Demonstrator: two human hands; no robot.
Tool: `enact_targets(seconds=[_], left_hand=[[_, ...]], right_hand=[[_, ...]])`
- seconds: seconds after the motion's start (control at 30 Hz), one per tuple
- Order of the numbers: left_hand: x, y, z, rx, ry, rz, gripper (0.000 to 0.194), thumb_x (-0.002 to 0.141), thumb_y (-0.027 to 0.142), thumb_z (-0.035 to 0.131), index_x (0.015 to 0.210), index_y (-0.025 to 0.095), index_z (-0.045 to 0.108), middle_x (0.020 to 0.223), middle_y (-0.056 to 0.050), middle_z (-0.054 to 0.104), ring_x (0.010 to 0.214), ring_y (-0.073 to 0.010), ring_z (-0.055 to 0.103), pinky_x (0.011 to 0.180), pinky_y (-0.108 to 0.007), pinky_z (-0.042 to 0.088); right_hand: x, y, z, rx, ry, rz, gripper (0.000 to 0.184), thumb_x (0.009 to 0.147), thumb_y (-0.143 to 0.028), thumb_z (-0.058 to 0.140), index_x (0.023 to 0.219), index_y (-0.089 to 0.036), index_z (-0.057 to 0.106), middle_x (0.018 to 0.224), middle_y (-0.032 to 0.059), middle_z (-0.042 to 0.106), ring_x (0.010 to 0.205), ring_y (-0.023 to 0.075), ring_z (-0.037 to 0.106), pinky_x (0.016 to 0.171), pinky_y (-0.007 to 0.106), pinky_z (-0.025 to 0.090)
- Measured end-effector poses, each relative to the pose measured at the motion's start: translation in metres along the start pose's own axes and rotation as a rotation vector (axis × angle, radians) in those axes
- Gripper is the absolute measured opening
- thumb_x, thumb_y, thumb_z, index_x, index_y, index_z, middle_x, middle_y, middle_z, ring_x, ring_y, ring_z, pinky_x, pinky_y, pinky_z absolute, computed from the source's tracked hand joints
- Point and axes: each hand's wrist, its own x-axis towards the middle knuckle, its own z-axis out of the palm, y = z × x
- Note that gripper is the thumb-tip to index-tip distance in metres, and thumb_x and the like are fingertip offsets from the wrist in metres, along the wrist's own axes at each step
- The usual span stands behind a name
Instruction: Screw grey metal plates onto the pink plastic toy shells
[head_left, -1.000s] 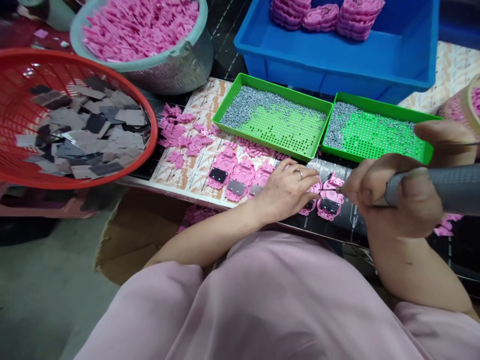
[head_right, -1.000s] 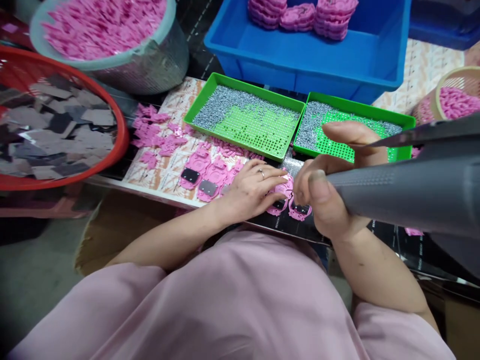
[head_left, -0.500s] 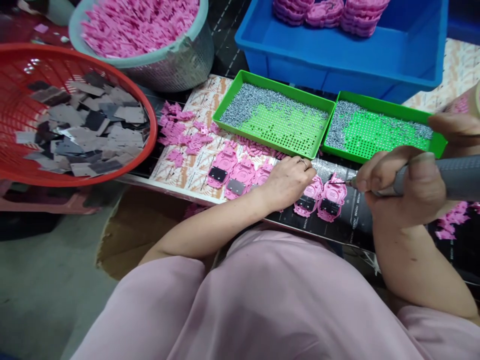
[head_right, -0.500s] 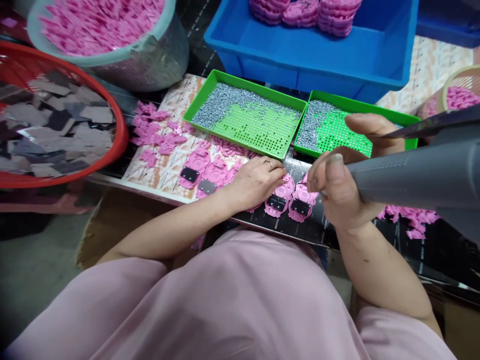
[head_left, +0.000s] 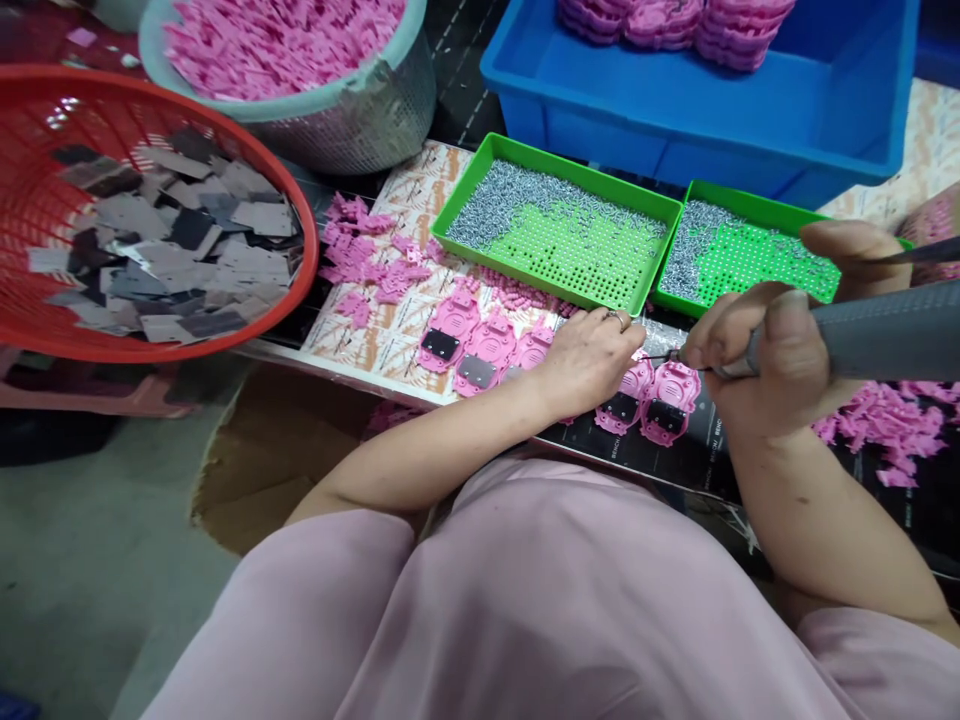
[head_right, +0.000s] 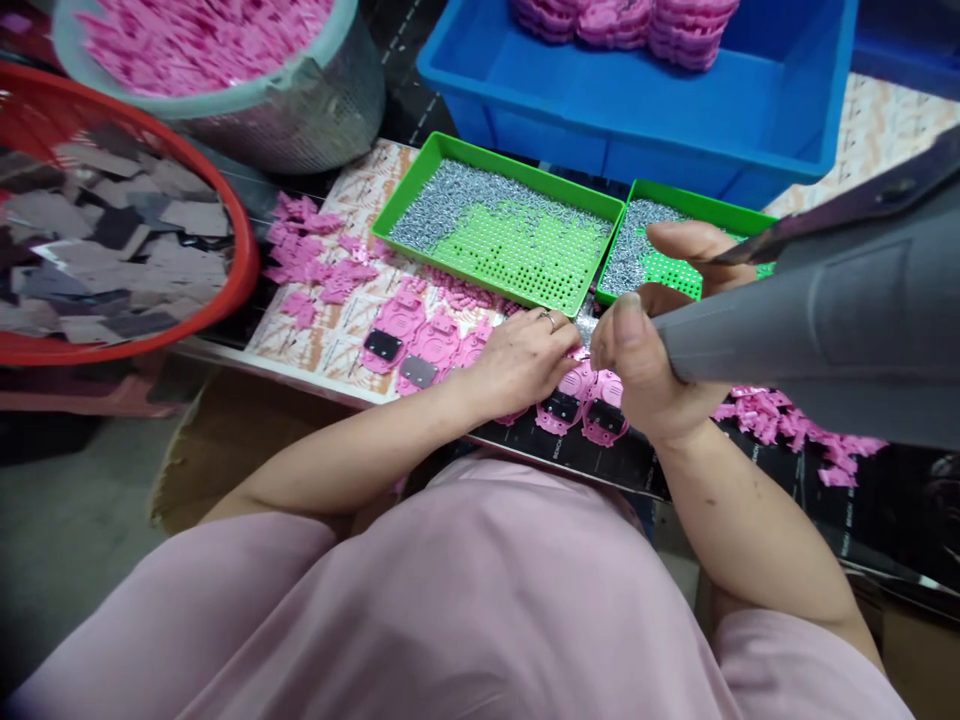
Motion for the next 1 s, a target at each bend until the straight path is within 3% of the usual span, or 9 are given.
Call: enact_targets(seconds=[0.1,0.3,0.57,0.73,1.0], left_hand=[[0.000,0.001,0.001,-0.003,0.009,-0.008,0.019,0.094,0.024,0.046,0.103,0.015,0.060,0.101,-0.008,0.062,0.094,-0.0232,0.056,0.076,-0.035,0.042],[0.004,0.001,0.003,-0.015,-0.004,-0.017,0.019,0.091,0.020,0.046,0.104,0.015,0.060,0.100,-0.009,0.062,0.095,-0.0244,0.057,0.073,-0.035,0.041],[0.004,-0.003,0.006,-0.048,0.015,0.015,0.017,0.092,0.021,0.047,0.102,0.015,0.060,0.098,-0.008,0.062,0.094,-0.0228,0.056,0.074,-0.034,0.040],[0.002,-0.003,0.004,-0.040,0.010,0.018,0.016,0.092,0.024,0.049,0.101,0.016,0.060,0.098,-0.007,0.063,0.095,-0.0228,0.056,0.074,-0.033,0.039],[0.000,-0.002,-0.001,-0.053,-0.009,0.006,0.022,0.095,0.030,0.048,0.106,0.018,0.064,0.102,-0.006,0.064,0.095,-0.0214,0.056,0.077,-0.033,0.040]], right_hand=[[-0.002,0.007,0.000,-0.027,0.063,-0.127,0.023,0.082,-0.033,0.063,0.104,-0.035,0.056,0.048,-0.0083,0.041,0.035,0.0151,0.040,0.038,0.033,0.036],[0.001,0.020,-0.003,-0.044,-0.026,-0.180,0.019,0.080,-0.034,0.067,0.098,-0.035,0.060,0.057,-0.0058,0.047,0.037,0.0131,0.046,0.036,0.031,0.038],[0.014,0.015,0.003,0.042,-0.097,-0.170,0.025,0.080,-0.027,0.066,0.104,-0.034,0.063,0.048,-0.0082,0.043,0.033,0.0109,0.044,0.032,0.027,0.037],[0.013,0.011,0.004,0.013,-0.057,-0.111,0.029,0.079,-0.030,0.068,0.107,-0.036,0.062,0.047,-0.0086,0.038,0.033,0.0108,0.042,0.033,0.028,0.037],[0.007,-0.005,-0.003,-0.019,0.076,-0.140,0.025,0.080,-0.032,0.065,0.104,-0.034,0.060,0.052,-0.0065,0.043,0.037,0.0140,0.045,0.036,0.033,0.038]])
